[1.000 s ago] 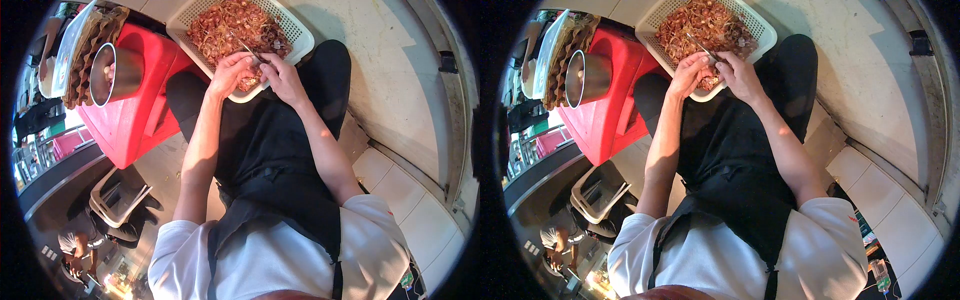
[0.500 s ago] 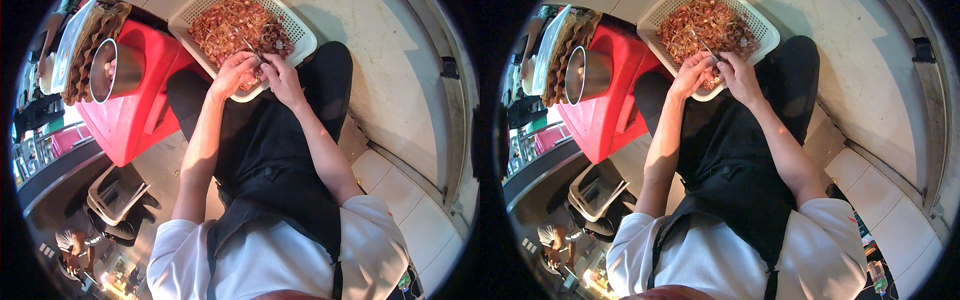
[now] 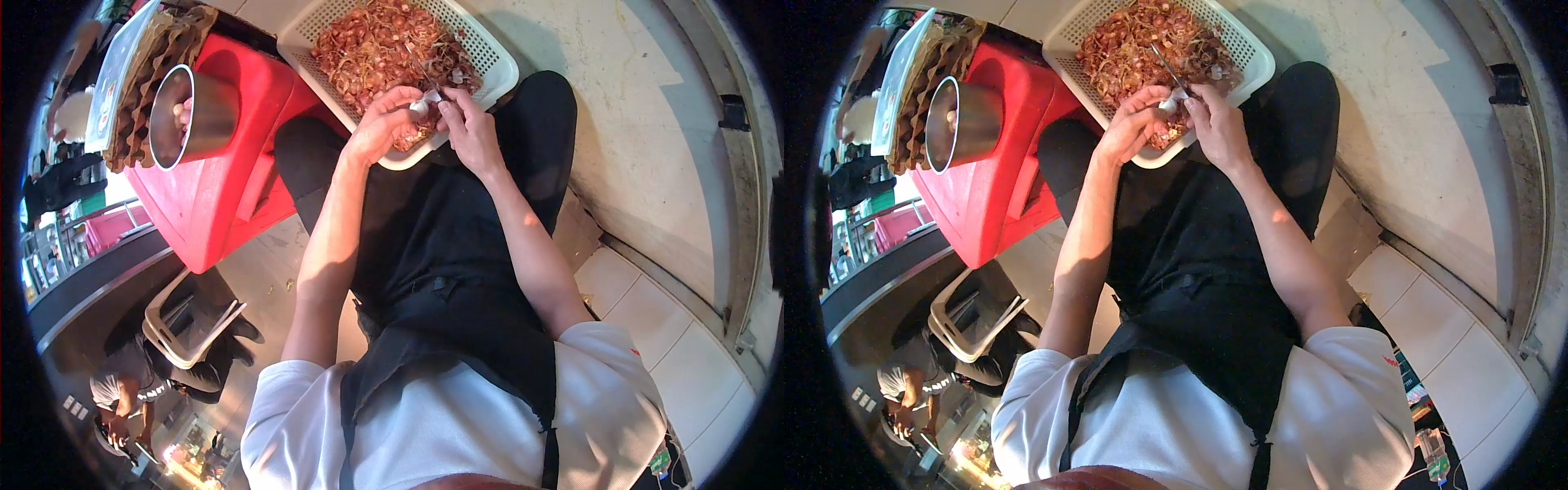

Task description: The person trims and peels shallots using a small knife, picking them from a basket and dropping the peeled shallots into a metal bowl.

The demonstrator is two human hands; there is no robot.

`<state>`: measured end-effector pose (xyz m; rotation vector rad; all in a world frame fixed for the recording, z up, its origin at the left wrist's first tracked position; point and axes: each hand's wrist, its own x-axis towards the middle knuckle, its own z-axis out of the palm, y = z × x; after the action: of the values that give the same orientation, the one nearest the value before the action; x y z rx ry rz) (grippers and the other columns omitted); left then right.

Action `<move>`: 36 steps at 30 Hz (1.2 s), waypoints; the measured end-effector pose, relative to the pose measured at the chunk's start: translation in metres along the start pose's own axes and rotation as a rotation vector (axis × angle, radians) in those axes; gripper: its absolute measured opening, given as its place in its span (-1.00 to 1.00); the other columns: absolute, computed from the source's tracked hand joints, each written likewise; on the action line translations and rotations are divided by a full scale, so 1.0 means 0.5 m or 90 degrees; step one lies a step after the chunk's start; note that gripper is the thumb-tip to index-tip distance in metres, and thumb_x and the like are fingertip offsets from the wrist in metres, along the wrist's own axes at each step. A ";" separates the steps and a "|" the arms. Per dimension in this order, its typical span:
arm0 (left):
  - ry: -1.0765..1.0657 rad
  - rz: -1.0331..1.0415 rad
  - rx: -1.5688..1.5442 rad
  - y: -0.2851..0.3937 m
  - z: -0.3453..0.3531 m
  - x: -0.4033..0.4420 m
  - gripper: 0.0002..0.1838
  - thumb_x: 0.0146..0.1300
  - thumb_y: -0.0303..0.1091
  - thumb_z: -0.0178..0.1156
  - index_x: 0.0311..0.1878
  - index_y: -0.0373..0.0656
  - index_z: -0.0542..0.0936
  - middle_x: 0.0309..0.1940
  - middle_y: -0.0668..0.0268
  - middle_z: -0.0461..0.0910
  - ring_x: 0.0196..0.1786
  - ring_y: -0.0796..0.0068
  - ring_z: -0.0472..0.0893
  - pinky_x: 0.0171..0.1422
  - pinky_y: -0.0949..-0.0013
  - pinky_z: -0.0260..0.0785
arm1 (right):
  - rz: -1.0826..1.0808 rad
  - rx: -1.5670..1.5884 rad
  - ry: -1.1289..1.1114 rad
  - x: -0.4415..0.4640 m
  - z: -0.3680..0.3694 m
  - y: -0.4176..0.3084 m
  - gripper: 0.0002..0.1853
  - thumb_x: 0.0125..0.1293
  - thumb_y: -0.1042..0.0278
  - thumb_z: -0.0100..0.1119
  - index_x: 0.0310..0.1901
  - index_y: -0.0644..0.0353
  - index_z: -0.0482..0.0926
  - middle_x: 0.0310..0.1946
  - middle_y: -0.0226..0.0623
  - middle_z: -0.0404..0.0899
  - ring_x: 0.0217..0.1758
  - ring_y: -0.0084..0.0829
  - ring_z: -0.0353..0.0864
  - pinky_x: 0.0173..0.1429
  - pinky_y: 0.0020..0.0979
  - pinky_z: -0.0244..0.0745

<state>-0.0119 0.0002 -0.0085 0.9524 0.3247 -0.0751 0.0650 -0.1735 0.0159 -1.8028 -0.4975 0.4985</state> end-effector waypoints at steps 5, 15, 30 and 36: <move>-0.050 -0.023 -0.027 -0.003 -0.016 0.001 -0.61 0.28 -0.63 0.02 0.18 -0.24 0.46 0.00 0.24 0.58 -0.12 0.53 0.60 -0.10 0.48 0.51 | 0.012 -0.003 0.015 0.000 -0.001 0.001 -0.72 0.45 0.36 0.05 0.13 0.23 0.49 -0.48 -0.18 0.66 -0.40 -0.34 0.71 -0.28 -0.31 0.56; 0.018 0.033 -0.081 0.004 0.008 0.004 -0.68 0.37 -0.56 0.10 0.17 -0.32 0.48 0.04 0.17 0.59 -0.03 0.38 0.64 0.01 0.36 0.55 | -0.053 0.012 0.019 -0.016 0.015 0.001 -0.57 0.45 0.33 0.07 0.29 0.29 0.38 -0.46 -0.30 0.66 -0.44 -0.57 0.63 -0.31 -0.46 0.54; 0.019 0.041 -0.048 0.001 0.002 0.004 -0.68 0.38 -0.56 0.10 0.18 -0.33 0.47 0.03 0.16 0.58 0.00 0.34 0.63 0.07 0.31 0.57 | 0.035 0.047 -0.020 -0.020 0.015 -0.024 -0.68 0.45 0.34 0.06 0.15 0.27 0.50 -0.45 -0.21 0.66 -0.45 -0.40 0.67 -0.31 -0.38 0.54; -0.052 0.017 -0.088 0.003 0.001 0.004 -0.66 0.42 -0.57 0.02 0.24 -0.30 0.43 0.10 0.16 0.56 0.04 0.39 0.62 0.05 0.36 0.59 | 0.006 0.078 -0.009 -0.014 0.009 -0.018 -0.70 0.46 0.35 0.04 0.14 0.28 0.53 -0.40 -0.24 0.66 -0.43 -0.50 0.65 -0.30 -0.42 0.55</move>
<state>-0.0094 0.0009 -0.0075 0.8140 0.2389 -0.0666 0.0562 -0.1717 0.0238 -1.6859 -0.4582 0.5367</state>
